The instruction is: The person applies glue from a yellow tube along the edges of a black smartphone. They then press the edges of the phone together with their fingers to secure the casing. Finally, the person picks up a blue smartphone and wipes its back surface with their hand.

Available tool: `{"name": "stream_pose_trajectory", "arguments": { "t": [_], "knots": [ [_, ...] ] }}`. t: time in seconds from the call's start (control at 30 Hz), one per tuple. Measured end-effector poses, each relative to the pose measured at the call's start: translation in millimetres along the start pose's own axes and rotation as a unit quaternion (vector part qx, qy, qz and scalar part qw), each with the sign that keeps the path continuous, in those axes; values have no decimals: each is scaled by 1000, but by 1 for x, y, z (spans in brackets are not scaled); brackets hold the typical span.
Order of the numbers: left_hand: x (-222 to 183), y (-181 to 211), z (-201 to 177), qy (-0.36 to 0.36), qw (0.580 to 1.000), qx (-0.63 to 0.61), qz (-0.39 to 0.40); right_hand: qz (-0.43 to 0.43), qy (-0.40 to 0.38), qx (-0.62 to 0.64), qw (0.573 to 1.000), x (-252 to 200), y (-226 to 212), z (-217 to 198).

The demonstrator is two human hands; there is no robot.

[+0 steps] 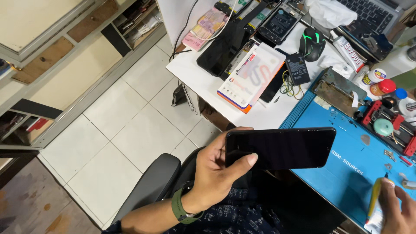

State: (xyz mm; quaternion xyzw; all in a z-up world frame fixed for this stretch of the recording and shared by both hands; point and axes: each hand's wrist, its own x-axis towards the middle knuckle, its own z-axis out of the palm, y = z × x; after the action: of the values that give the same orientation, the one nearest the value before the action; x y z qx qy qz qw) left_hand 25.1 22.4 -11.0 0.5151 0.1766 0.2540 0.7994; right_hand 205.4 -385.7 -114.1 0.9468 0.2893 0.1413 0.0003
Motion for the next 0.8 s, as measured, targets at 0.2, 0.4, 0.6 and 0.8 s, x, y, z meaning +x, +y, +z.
{"name": "stream_pose_trajectory", "arguments": {
  "t": [0.2,0.4,0.6,0.8],
  "knots": [
    [-2,4,1,-24,999,20,12,74,-53,204,975,12,-34,-15],
    [-5,-5,0,-63,997,-28,36,391,197,634,638,34,-108,-37],
    [-11,-6,-6,-43,996,34,68,177,280,679,655,95,-205,-111],
    [-16,-21,-11,-10,998,-41,45,191,111,777,589,127,-209,-113]
  ]
}}
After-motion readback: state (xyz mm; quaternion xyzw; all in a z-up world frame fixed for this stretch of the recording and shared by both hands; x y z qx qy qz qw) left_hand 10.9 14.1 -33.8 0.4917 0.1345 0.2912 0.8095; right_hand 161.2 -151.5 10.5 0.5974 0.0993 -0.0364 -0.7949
